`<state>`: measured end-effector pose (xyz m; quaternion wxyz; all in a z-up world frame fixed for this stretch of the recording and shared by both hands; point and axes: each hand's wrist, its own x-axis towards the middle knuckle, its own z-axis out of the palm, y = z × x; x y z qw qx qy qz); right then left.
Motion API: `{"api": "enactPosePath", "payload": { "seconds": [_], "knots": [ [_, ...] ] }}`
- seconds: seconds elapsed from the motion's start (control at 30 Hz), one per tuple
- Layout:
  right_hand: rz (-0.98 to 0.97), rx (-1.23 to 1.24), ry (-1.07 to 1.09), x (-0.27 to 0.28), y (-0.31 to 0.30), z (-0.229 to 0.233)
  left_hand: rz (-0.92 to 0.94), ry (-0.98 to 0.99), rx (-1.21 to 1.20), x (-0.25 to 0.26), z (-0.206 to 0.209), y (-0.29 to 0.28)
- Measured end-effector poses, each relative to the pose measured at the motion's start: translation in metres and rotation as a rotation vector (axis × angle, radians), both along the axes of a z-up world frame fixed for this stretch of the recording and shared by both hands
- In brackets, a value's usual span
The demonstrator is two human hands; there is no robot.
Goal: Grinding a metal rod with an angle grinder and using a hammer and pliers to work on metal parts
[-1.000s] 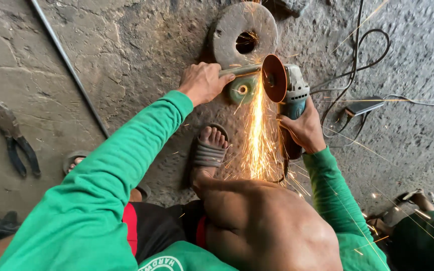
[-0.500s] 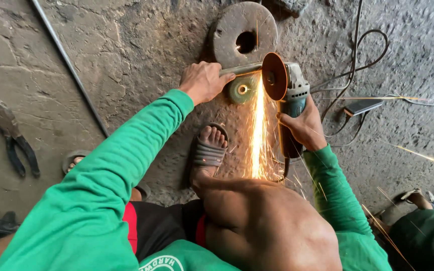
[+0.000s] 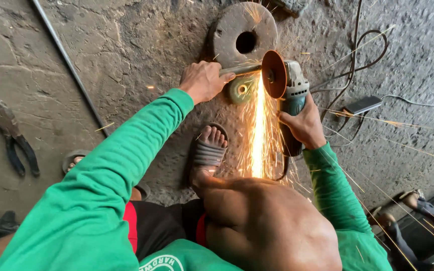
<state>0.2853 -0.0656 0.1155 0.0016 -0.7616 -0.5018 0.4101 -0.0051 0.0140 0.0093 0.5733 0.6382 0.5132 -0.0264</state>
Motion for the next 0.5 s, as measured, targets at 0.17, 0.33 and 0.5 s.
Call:
{"api": "enactPosePath", "payload": {
  "seconds": [0.17,0.33,0.5],
  "knots": [
    [-0.025,0.011,0.015,-0.001,0.000,-0.001,0.015,-0.026,0.016,-0.004,0.009,0.002],
    [-0.071,0.010,0.039,-0.005,-0.002,-0.001,-0.010,-0.006,0.006,0.001,-0.003,0.000],
    [-0.039,-0.022,0.009,-0.012,0.007,0.007,-0.014,0.015,-0.013,0.001,-0.001,0.001]
  ]
}}
